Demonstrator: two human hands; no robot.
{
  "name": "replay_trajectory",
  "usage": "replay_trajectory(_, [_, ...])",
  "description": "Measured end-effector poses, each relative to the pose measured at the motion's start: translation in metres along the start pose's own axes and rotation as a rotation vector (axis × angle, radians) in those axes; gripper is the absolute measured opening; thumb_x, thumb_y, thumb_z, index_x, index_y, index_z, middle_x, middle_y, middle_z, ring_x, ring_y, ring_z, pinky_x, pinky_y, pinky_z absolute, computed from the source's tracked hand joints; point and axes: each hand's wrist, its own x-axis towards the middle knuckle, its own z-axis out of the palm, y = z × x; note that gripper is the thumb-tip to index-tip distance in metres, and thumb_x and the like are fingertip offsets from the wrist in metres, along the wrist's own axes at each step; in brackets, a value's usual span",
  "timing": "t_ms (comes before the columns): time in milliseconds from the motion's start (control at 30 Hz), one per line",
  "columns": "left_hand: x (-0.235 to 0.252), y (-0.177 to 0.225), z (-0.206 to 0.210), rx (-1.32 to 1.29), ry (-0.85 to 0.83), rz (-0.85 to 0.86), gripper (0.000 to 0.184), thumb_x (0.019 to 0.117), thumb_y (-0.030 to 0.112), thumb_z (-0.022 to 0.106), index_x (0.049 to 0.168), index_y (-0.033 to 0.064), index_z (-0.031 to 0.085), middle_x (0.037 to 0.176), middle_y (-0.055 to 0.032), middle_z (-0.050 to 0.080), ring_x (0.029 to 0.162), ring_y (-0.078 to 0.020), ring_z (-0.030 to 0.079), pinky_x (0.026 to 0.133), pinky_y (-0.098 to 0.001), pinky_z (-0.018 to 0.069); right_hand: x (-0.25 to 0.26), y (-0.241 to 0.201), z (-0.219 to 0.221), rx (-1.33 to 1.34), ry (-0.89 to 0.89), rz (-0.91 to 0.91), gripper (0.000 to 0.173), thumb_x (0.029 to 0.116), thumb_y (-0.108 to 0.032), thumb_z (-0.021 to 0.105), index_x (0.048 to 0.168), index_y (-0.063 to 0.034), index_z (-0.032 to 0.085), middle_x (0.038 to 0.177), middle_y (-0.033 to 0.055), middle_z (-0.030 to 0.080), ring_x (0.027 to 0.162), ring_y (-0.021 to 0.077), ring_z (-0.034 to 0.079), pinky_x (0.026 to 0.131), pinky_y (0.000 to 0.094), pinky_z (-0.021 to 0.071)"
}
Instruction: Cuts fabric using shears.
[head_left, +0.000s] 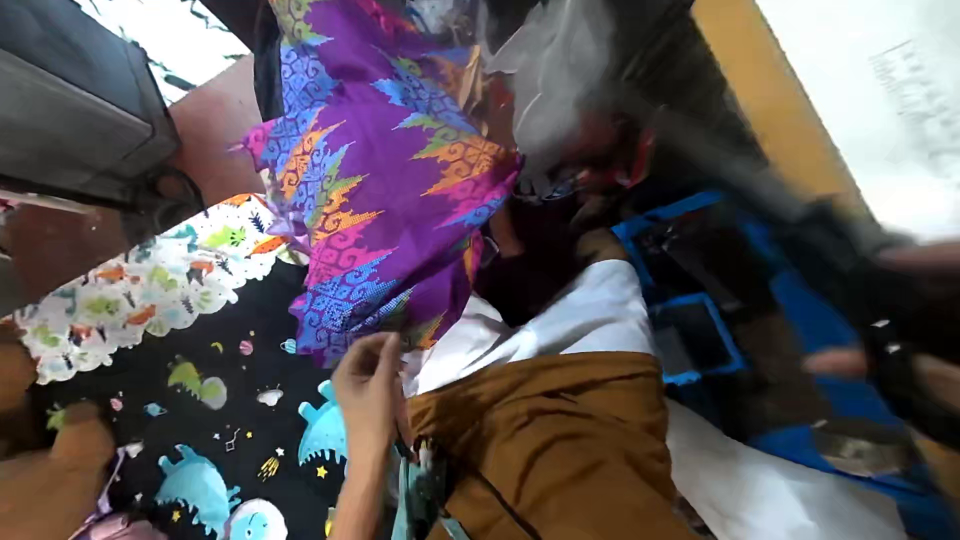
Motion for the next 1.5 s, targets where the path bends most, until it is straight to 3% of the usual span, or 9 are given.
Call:
replay_trajectory(100, [0.008,-0.013,0.02,0.178,-0.039,0.104,0.026,0.0982,0.013,0.065,0.118,-0.0043,0.065,0.081,-0.0029,0.068,0.064,-0.0049,0.064,0.058,-0.0219,0.0565,0.008,-0.016,0.021,-0.124,-0.22,-0.128,0.064,0.0846,-0.048,0.077,0.124,0.0019,0.065,0.109,0.0161,0.07,0.093,0.0168,0.067,0.08,0.0359,0.0573])
replay_trajectory(200, [0.027,-0.014,0.02,0.636,-0.005,0.267,0.035,0.0934,0.019,0.072,0.123,0.0004,0.07,0.095,-0.0185,0.067,0.075,-0.0292,0.066,0.066,-0.0485,0.0556,0.014,-0.026,0.037,-0.363,-0.299,-0.324,0.061,0.0862,-0.047,0.07,0.12,0.0028,0.067,0.107,0.0253,0.068,0.088,0.0381,0.068,0.07,0.0541,0.0552])
replay_trajectory(267, [0.041,-0.01,0.019,0.773,-0.044,0.261,0.035,0.0929,0.022,0.074,0.121,0.0025,0.072,0.105,-0.0225,0.064,0.084,-0.0372,0.067,0.07,-0.0561,0.0556,0.02,-0.031,0.04,-0.495,-0.319,-0.448,0.061,0.0864,-0.047,0.066,0.119,0.0037,0.066,0.104,0.0262,0.067,0.079,0.0427,0.068,0.059,0.0564,0.0537])
replay_trajectory(500, [0.067,-0.015,0.014,0.761,-0.134,0.471,0.012,0.0913,0.014,0.073,0.098,0.0054,0.078,0.099,-0.0183,0.066,0.09,-0.0361,0.066,0.076,-0.0533,0.0545,0.055,-0.034,0.043,-0.654,-0.268,-0.7,0.059,0.0948,-0.05,0.051,0.12,0.0023,0.064,0.1,0.0243,0.066,0.075,0.0413,0.068,0.057,0.0548,0.0541])
replay_trajectory(667, [0.063,-0.015,0.014,0.78,-0.113,0.601,0.013,0.0942,0.016,0.069,0.096,0.0091,0.081,0.097,-0.0126,0.07,0.087,-0.0327,0.065,0.073,-0.0489,0.0518,0.077,-0.077,0.036,-0.815,-0.29,-0.827,0.047,0.0969,-0.04,0.051,0.108,0.0041,0.064,0.087,0.0162,0.06,0.063,0.0339,0.063,0.044,0.046,0.0475])
replay_trajectory(1033, [0.058,-0.011,0.018,0.738,-0.148,0.708,0.017,0.096,0.018,0.065,0.096,0.012,0.08,0.1,-0.0088,0.073,0.089,-0.0299,0.066,0.075,-0.0462,0.0514,0.089,-0.103,0.032,-0.826,-0.291,-0.954,0.037,0.0996,-0.03,0.045,0.092,0.0021,0.063,0.078,0.0121,0.054,0.054,0.0295,0.056,0.039,0.0403,0.0394])
replay_trajectory(1233, [0.054,-0.008,0.02,0.729,-0.15,0.748,0.016,0.0958,0.019,0.065,0.096,0.0129,0.081,0.101,-0.0086,0.074,0.091,-0.0291,0.067,0.076,-0.0454,0.0521,0.083,-0.119,0.03,-0.916,-0.382,-0.903,0.023,0.0956,-0.019,0.061,0.093,0.0033,0.064,0.082,0.0147,0.057,0.055,0.0292,0.06,0.039,0.0399,0.0442])
replay_trajectory(1333, [0.044,-0.01,0.019,0.723,-0.1,0.752,0.019,0.097,0.021,0.064,0.096,0.0113,0.081,0.087,-0.0104,0.066,0.081,-0.0281,0.063,0.073,-0.0422,0.0507,0.071,-0.106,0.022,-0.857,-0.381,-0.854,0.025,0.0961,-0.019,0.055,0.095,0.004,0.064,0.076,0.0132,0.055,0.053,0.0296,0.058,0.039,0.0396,0.0422])
replay_trajectory(1500, [0.008,-0.025,0.026,0.532,0.002,0.562,0.022,0.0984,0.016,0.061,0.101,-0.0002,0.075,0.072,-0.0059,0.069,0.062,-0.0137,0.063,0.062,-0.0298,0.0525,0.056,-0.086,-0.003,-0.78,-0.601,-0.518,0.044,0.095,-0.035,0.065,0.117,0.0025,0.065,0.094,0.019,0.064,0.078,0.0362,0.069,0.058,0.0497,0.055])
